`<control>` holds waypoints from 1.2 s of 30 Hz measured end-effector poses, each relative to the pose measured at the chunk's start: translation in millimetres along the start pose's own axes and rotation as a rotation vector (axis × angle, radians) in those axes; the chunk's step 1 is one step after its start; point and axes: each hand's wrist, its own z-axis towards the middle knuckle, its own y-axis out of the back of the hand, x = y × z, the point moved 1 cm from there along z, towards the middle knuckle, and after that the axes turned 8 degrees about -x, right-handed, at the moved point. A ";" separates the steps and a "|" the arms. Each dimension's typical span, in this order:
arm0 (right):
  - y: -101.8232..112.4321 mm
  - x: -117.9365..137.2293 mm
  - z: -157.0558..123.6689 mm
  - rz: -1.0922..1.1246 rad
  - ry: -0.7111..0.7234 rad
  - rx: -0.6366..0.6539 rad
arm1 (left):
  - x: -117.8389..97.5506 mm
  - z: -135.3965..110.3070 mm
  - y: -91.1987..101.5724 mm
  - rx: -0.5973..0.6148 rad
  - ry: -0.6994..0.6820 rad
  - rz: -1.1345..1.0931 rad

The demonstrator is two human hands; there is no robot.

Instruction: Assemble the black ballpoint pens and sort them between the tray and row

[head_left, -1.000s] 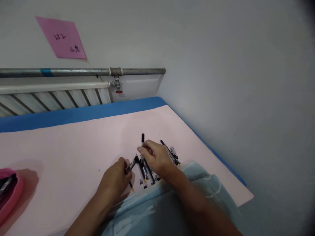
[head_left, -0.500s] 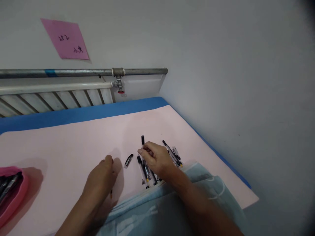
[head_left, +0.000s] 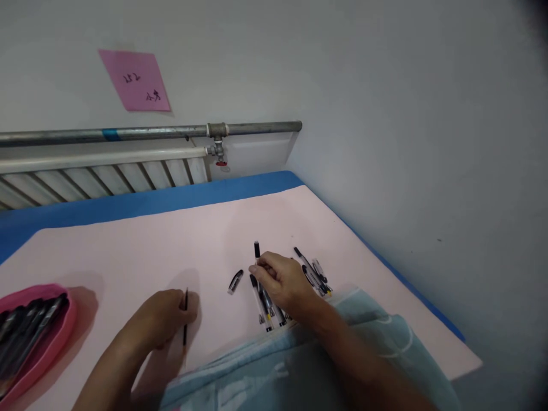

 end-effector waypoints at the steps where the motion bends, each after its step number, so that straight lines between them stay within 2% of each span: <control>1: -0.2 0.2 0.0 0.004 0.000 0.008 | 2.7 -0.4 -0.4 0.048 0.021 -0.055; 4: -0.5 0.1 0.3 0.003 0.002 0.043 | 5.4 -1.0 -0.3 0.094 0.016 -0.103; 6: -1.3 -0.3 0.3 -0.003 0.001 0.063 | 4.0 -0.3 2.8 0.038 -0.008 -0.082; 8: -3.2 -0.3 -1.0 -0.009 0.002 0.091 | 1.8 1.3 8.6 -0.080 -0.024 -0.129; 9: -4.7 0.1 -2.2 -0.010 0.005 0.110 | 0.8 2.1 11.9 -0.142 -0.026 -0.226; 11: -8.1 2.7 -5.6 0.001 0.030 0.165 | -0.9 3.3 17.5 -0.204 -0.019 -0.569; 14: -12.7 9.9 -11.5 0.019 0.097 0.261 | -4.7 3.0 21.3 -0.164 -0.005 -1.162; 16: -14.7 14.8 -14.5 0.008 0.132 0.333 | -9.5 1.3 21.2 -0.143 -0.009 -1.389; 18: -16.1 18.0 -16.2 -0.014 0.151 0.386 | -15.6 -1.0 19.7 -0.156 -0.008 -1.508; 24: -18.0 19.6 -15.9 -0.039 0.183 0.440 | -29.7 -6.0 13.5 -0.165 -0.047 -1.618; 36: -17.2 20.3 -16.1 -0.047 0.193 0.467 | -30.6 -7.2 13.6 -0.209 -0.113 -1.621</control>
